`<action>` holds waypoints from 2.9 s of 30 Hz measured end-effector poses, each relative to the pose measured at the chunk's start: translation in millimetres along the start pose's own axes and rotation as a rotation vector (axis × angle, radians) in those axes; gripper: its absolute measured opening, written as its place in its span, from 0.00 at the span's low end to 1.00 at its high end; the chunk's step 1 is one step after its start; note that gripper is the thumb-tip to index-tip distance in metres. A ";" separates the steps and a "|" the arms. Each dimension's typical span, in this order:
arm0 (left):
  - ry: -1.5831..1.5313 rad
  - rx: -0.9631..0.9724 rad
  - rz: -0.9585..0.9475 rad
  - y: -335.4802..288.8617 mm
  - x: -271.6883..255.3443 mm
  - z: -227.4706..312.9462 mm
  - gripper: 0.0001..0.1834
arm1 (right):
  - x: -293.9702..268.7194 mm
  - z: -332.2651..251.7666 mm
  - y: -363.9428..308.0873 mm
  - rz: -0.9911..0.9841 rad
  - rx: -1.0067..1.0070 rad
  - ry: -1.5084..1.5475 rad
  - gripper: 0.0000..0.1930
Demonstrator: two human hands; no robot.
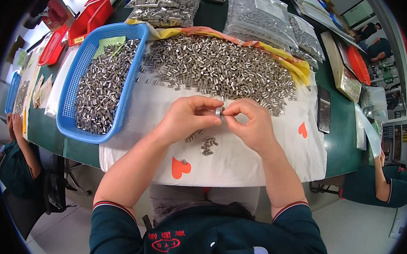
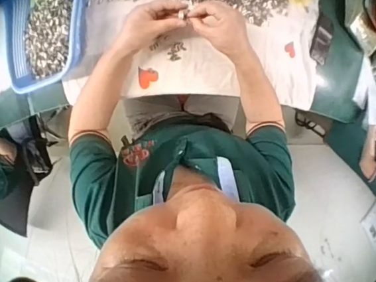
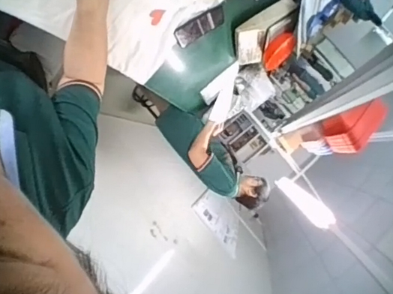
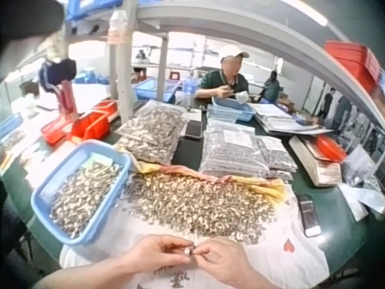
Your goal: Sorting small metal hardware components from a table into a plastic bin.
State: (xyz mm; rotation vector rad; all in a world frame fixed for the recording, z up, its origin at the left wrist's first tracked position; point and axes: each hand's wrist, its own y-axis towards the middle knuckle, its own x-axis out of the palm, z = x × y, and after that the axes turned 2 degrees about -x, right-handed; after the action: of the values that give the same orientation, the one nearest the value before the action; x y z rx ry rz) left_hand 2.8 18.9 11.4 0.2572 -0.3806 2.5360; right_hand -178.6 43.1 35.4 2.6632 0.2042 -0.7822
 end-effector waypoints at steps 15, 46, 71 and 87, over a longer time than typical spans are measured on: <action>0.142 0.034 0.097 2.2 1.9 -4.4 0.19 | 3.6 -2.5 -3.0 0.020 -0.013 -0.057 0.04; 0.162 -0.035 -0.307 -3.9 7.3 2.1 0.18 | 23.4 35.4 11.3 0.091 -0.090 -0.587 0.03; 0.106 0.014 0.082 5.3 2.3 -5.0 0.19 | 8.8 0.9 -0.6 0.061 -0.133 -0.251 0.04; 0.205 -0.057 -0.182 -3.1 5.2 1.4 0.18 | -27.7 27.0 7.5 -0.106 0.292 0.151 0.05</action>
State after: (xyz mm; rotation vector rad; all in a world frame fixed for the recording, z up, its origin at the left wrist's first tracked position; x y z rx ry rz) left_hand 0.4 23.6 14.8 0.0086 -0.3328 2.3410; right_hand -213.4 25.0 31.6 3.0126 0.2923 -0.6873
